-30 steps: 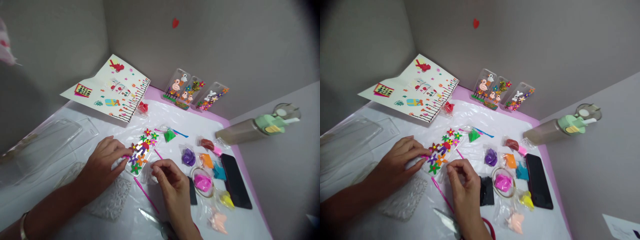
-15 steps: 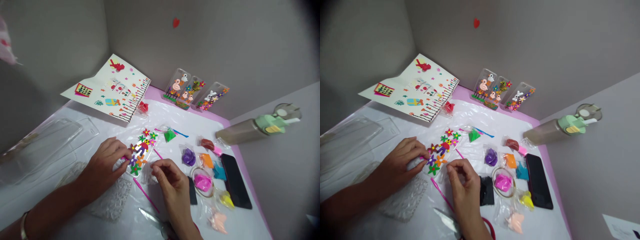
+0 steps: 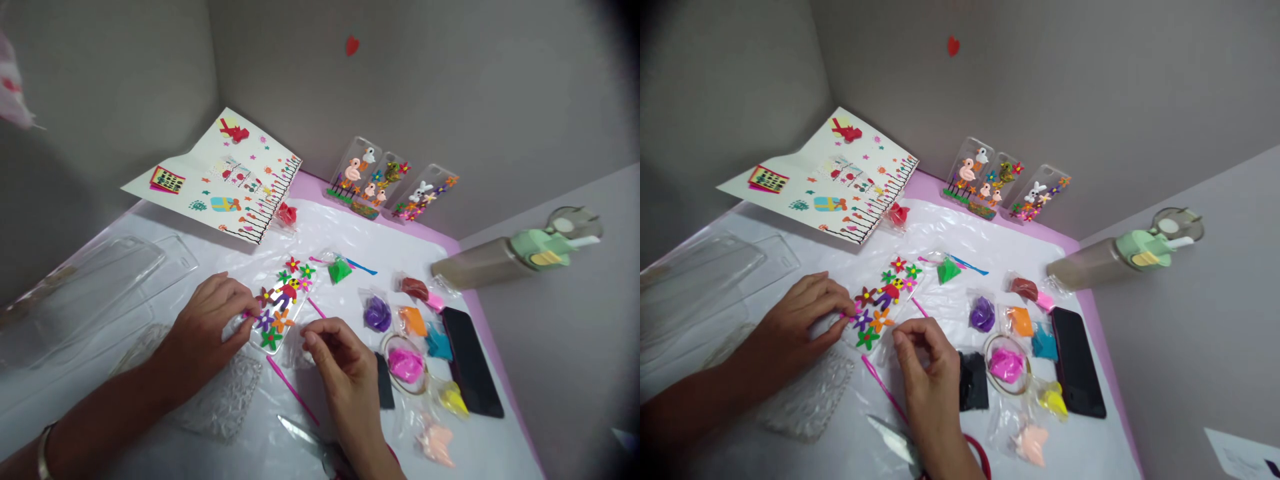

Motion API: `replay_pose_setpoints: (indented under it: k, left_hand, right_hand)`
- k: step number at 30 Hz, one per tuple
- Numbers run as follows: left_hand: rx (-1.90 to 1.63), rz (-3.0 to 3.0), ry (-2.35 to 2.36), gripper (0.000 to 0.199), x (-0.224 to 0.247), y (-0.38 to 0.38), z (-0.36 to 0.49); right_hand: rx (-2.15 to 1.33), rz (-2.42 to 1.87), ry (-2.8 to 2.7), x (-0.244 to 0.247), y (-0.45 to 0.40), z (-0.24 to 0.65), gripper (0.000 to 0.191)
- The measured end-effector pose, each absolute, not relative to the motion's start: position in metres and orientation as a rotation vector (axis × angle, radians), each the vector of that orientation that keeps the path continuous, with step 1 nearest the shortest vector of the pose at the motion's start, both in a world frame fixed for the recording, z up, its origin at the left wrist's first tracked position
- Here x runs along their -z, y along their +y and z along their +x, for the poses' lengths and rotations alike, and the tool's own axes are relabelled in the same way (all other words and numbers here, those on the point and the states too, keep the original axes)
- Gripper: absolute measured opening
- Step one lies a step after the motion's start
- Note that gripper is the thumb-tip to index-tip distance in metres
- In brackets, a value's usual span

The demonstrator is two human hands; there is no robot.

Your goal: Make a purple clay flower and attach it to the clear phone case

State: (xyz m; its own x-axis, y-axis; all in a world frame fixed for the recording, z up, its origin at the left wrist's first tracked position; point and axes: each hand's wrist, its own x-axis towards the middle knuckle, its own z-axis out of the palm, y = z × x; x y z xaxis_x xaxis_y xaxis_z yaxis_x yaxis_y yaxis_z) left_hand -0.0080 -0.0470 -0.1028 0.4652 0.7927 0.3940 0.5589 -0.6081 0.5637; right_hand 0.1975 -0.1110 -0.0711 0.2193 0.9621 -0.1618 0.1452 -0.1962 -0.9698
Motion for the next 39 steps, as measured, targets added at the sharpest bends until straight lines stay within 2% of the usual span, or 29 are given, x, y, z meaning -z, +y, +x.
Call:
replay_pose_setpoints:
  k: [9, 22, 29, 35, 39]
  left_hand:
    - [-0.922, 2.370, 1.128, 0.020, 0.1017, -0.0482, -0.0092]
    - [-0.996, 2.344, 1.174, 0.018, 0.1004, -0.0479, -0.0095]
    - [-0.949, 2.372, 1.145, 0.019, 0.1012, -0.0481, -0.0091]
    - [-0.940, 2.369, 1.113, 0.021, 0.1001, -0.0506, -0.0087]
    - [-0.941, 2.352, 1.114, 0.020, 0.1016, -0.0507, -0.0079]
  right_hand:
    - [-1.104, -1.545, -1.073, 0.0703, -0.1100, 0.1974, 0.014]
    - [-1.094, -1.556, -1.089, 0.0722, -0.1116, 0.1981, 0.013]
    - [-0.781, -1.574, -1.441, 0.0753, -0.1149, 0.1982, 0.008]
    - [-0.528, -1.432, -1.922, 0.0768, -0.1140, 0.1950, 0.033]
    - [-0.470, -1.408, -2.090, 0.0790, -0.1123, 0.1911, 0.042]
